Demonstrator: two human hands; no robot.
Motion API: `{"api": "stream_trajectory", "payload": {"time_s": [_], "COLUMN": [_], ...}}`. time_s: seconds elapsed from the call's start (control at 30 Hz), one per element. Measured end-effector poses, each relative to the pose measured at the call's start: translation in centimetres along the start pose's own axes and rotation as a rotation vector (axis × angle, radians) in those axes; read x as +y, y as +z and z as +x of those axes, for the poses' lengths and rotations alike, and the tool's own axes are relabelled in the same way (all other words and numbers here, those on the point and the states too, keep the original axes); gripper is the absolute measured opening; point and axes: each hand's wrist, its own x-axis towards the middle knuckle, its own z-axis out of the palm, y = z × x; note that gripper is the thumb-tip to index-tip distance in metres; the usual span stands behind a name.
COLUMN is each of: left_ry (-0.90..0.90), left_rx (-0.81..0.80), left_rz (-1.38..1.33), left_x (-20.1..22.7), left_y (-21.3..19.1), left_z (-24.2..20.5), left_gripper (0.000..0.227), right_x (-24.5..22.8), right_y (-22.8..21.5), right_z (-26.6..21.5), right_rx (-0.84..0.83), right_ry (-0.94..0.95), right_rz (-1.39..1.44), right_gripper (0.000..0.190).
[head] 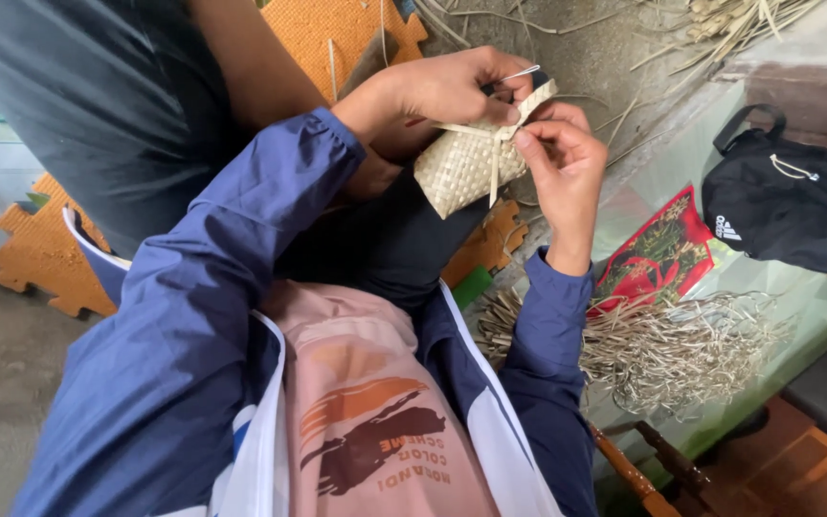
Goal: Weaving a small decorative pouch or container from dried plant fibers
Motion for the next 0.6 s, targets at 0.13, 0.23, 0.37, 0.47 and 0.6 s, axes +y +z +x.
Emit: {"api": "stream_trajectory", "payload": {"time_s": [0.13,0.23,0.37,0.47,0.6], "left_ry": [-0.002,0.028,-0.02,-0.049,-0.062], "left_rx": [0.006,0.0,0.023,0.018,0.0], "left_rz": [0.029,0.035,0.029,0.047,0.074], "left_x": [0.3,0.3,0.1,0.5,0.3], "left_y": [-0.1,-0.2,0.0,-0.1,0.1], "left_z": [0.0,-0.2,-0.2,0.0,0.2], "left_gripper": [0.004,0.007,0.003,0.003,0.004], "right_x": [0.8,1.2,-0.9,-5.2,-6.0], "right_y": [0.3,0.7,1.3,2.1,3.0], "right_z": [-0.1,-0.4,-1.2,-2.5,-3.1], "right_rx": [0.008,0.008,0.087,0.162,0.068], "right_ry": [-0.005,-0.007,-0.092,-0.28,-0.376], "right_rz": [0.049,0.058,-0.088,-0.41,-0.551], "right_gripper": [0.006,0.007,0.015,0.016,0.022]}}
